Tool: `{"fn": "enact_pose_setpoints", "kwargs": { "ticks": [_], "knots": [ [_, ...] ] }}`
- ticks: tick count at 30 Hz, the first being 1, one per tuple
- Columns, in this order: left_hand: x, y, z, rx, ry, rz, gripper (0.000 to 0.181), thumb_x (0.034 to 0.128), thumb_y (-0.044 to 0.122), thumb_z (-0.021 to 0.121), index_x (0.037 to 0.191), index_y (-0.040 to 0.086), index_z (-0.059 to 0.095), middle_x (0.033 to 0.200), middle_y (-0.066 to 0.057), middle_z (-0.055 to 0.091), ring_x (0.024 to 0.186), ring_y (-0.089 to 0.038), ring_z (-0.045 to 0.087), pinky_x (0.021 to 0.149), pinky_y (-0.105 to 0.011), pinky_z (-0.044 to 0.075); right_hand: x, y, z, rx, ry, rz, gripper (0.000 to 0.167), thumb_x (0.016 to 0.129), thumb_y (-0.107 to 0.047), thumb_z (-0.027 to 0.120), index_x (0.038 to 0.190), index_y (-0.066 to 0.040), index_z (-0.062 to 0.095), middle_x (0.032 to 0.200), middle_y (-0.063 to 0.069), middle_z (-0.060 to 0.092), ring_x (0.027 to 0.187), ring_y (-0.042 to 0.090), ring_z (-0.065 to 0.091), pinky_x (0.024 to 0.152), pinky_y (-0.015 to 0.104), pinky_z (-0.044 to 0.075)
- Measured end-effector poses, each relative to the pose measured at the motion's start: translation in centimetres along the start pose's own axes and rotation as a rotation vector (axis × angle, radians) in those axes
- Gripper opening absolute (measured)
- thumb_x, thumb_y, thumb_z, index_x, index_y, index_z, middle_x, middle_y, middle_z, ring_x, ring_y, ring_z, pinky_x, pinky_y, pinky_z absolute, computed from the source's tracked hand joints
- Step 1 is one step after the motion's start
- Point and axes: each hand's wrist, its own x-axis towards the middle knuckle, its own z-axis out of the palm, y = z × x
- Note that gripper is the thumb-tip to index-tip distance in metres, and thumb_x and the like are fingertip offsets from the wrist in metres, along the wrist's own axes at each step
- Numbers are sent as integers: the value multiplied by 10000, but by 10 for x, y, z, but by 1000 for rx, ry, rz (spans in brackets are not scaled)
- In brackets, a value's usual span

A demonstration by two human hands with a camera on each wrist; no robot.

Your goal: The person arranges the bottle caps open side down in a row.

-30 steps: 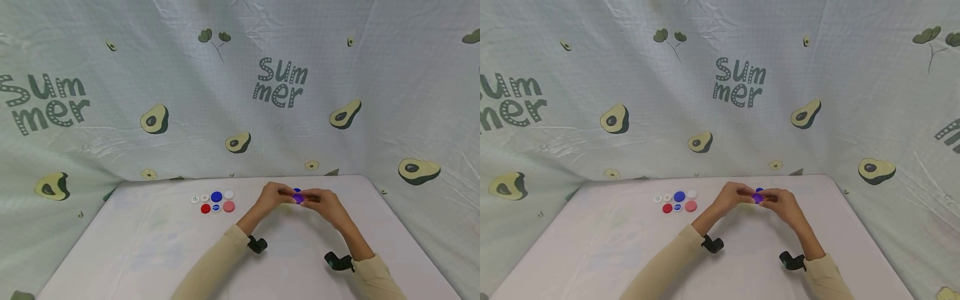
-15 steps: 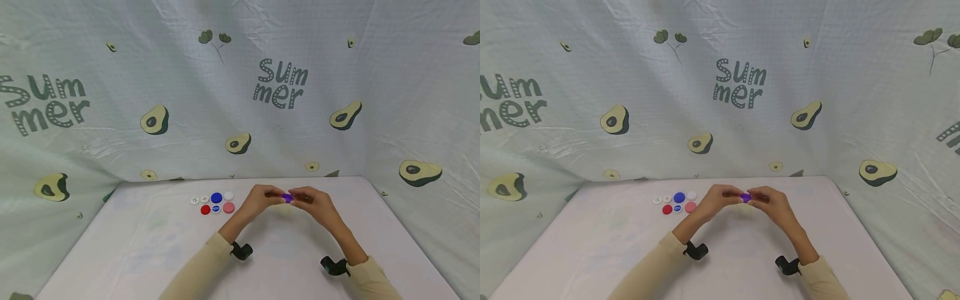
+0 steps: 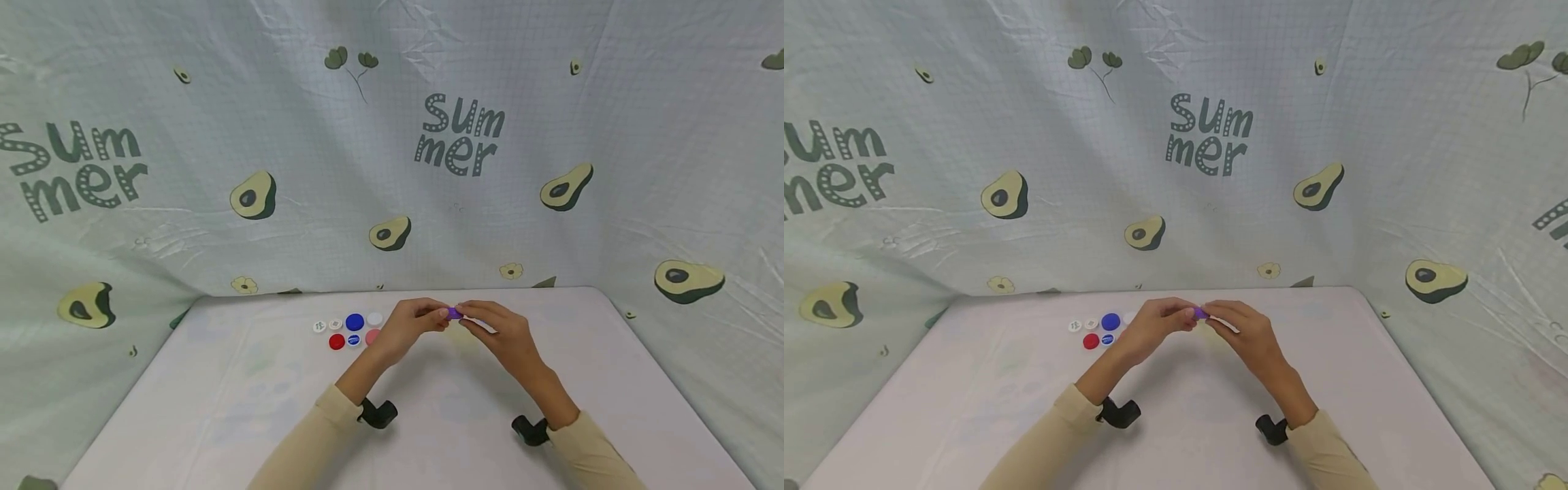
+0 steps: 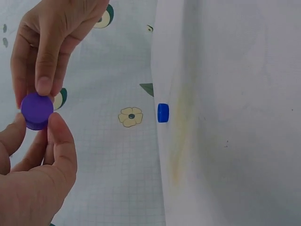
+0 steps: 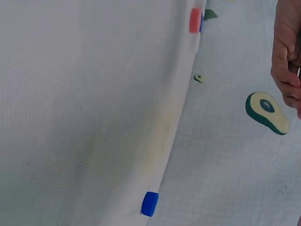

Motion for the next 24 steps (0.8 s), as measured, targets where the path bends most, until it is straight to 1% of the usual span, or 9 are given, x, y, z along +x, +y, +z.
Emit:
{"fn": "enact_pose_setpoints", "kwargs": {
  "ticks": [2, 5, 9, 12, 16, 18, 20, 23, 24],
  "knots": [
    [-1, 0, -1, -25, -12, 16, 281, 1044, 182, 594, 1224, -23, 663, 1152, -206, 678, 1038, -228, 681, 976, -350, 558, 2, 0, 2, -37, -8, -38, 376, 1015, -330, 572, 1102, -14, 754, 1086, 108, 730, 962, 259, 717, 916, 133, 509],
    [-2, 0, -3, -48, -17, 43, 284, 1054, 158, 570, 1244, -42, 634, 1171, -229, 662, 1048, -246, 673, 973, -339, 558, 4, -1, 4, -65, -23, -69, 374, 1032, -310, 550, 1106, -1, 748, 1082, 108, 712, 955, 245, 704, 923, 153, 518],
    [-5, -1, -4, -47, 3, 61, 284, 1056, 129, 558, 1285, -33, 609, 1170, -218, 676, 1071, -297, 681, 981, -372, 555, 6, -2, 8, -88, -20, -59, 399, 1033, -335, 552, 1138, -4, 749, 1065, 95, 713, 934, 226, 713, 863, 200, 563],
    [-8, -2, -5, 26, 33, 83, 310, 1030, 115, 606, 1322, 8, 613, 1157, -186, 707, 1049, -290, 706, 959, -350, 566, 7, -3, 11, -93, -4, -15, 441, 1019, -384, 560, 1166, -10, 743, 1043, 80, 726, 893, 206, 719, 809, 213, 583],
    [-9, -4, -7, 205, 92, 174, 377, 961, 71, 703, 1332, 42, 639, 1097, -139, 741, 974, -241, 729, 882, -277, 589, 9, -6, 17, -54, 10, 74, 436, 981, -391, 619, 1169, -14, 734, 1027, 75, 741, 853, 190, 712, 805, 173, 570],
    [-10, -4, -8, 272, 130, 214, 378, 941, 54, 723, 1313, 43, 658, 1057, -122, 747, 940, -217, 728, 847, -255, 595, 11, -9, 20, -29, 11, 117, 375, 951, -323, 690, 1168, -19, 734, 1024, 74, 746, 849, 188, 711, 810, 169, 567],
    [-11, -5, -10, 314, 165, 236, 358, 935, 54, 729, 1290, 48, 675, 1026, -108, 749, 919, -211, 727, 834, -245, 595, 13, -11, 23, -5, 9, 151, 328, 900, -212, 771, 1165, -22, 735, 1027, 74, 749, 854, 188, 712, 789, 213, 588],
    [-14, -5, -14, 340, 199, 237, 322, 938, 71, 729, 1258, 71, 695, 1020, -83, 746, 925, -199, 719, 843, -242, 590, 17, -15, 28, 11, 10, 175, 352, 818, -57, 835, 1155, -26, 740, 1023, 67, 751, 855, 183, 714, 738, 296, 613],
    [-15, -4, -15, 342, 204, 239, 317, 939, 75, 728, 1254, 76, 698, 1028, -79, 745, 935, -198, 716, 850, -245, 589, 19, -16, 30, 14, 10, 179, 366, 802, -30, 841, 1154, -29, 741, 1025, 63, 751, 857, 181, 715, 726, 315, 617]
  ]
}}
